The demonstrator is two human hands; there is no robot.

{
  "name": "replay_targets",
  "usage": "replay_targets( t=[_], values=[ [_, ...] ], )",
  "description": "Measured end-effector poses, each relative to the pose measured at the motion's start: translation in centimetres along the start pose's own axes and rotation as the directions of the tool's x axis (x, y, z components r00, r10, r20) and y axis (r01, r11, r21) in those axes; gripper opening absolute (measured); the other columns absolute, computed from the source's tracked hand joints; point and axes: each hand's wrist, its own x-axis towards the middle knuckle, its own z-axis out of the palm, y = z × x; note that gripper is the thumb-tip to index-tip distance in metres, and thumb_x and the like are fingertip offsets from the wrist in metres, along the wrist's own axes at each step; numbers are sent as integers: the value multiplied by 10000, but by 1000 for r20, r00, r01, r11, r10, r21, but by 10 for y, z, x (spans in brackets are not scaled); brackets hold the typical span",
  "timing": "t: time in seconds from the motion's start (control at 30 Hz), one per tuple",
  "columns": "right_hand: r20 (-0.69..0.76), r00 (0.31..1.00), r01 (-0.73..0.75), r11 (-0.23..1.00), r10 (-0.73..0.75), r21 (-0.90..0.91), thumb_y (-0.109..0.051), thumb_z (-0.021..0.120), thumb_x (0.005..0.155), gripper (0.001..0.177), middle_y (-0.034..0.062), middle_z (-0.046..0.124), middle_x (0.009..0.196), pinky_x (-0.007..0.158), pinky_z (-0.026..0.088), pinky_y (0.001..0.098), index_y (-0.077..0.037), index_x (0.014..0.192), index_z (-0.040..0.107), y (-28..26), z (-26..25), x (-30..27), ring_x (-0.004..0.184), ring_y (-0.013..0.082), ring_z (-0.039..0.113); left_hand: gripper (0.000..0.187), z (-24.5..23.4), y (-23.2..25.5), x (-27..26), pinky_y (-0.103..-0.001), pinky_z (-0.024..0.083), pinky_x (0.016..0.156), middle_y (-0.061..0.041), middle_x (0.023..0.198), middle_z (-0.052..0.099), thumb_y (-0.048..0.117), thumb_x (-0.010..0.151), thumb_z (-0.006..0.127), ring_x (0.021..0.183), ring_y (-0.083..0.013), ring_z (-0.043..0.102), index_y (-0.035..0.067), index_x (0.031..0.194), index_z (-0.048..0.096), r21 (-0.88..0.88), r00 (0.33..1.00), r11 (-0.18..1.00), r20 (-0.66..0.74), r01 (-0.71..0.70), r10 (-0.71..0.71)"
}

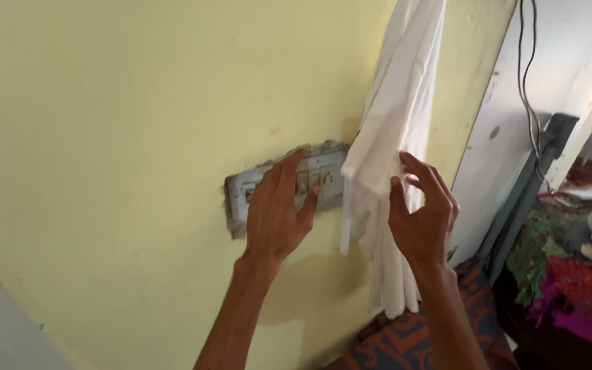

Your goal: The person picks garments from a pile on a bed, unfolds them, and hangs them on wall-mounted hooks. They handle trousers and several shirts one at a time, placing each on a hook without using hangers.

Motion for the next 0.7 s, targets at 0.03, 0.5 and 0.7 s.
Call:
replay_targets(
  t=[0.03, 0.5, 0.7],
  values=[
    [40, 999, 10, 999, -9, -39, -65, 679, 980, 392, 134, 692, 1337, 1016, 575, 417, -46, 1370, 647, -7, -2, -5, 1249, 287, 670, 640, -4, -3, -8, -518, 422, 1084, -194, 1474, 534, 260, 950, 698, 1343, -388, 512, 59, 1499, 435, 42, 1000, 999, 9, -11, 10],
    [460, 878, -93, 990, 134, -110, -416, 574, 1020, 761, 130, 162, 1731, 1253, 6, 600, -144, 1644, 236, -69, -17, -122, 1608, 335, 96, 764, -72, 30, -147, -614, 17, 1238, -190, 1712, 141, 489, 1052, 469, 1587, -383, 71, 59, 1629, 211, 351, 935, 879, 28, 322, -353],
    [599, 783, -185, 982, 167, -33, -488, 428, 1072, 706, 122, 162, 1742, 1257, -21, 617, -135, 1652, 234, -86, -40, -173, 1617, 338, 96, 751, -88, 76, -221, -605, 3, 1248, -177, 1723, 132, 488, 1069, 433, 1598, -368, 50, 68, 1641, 187, 347, 841, 790, 5, 506, -541]
  ],
)
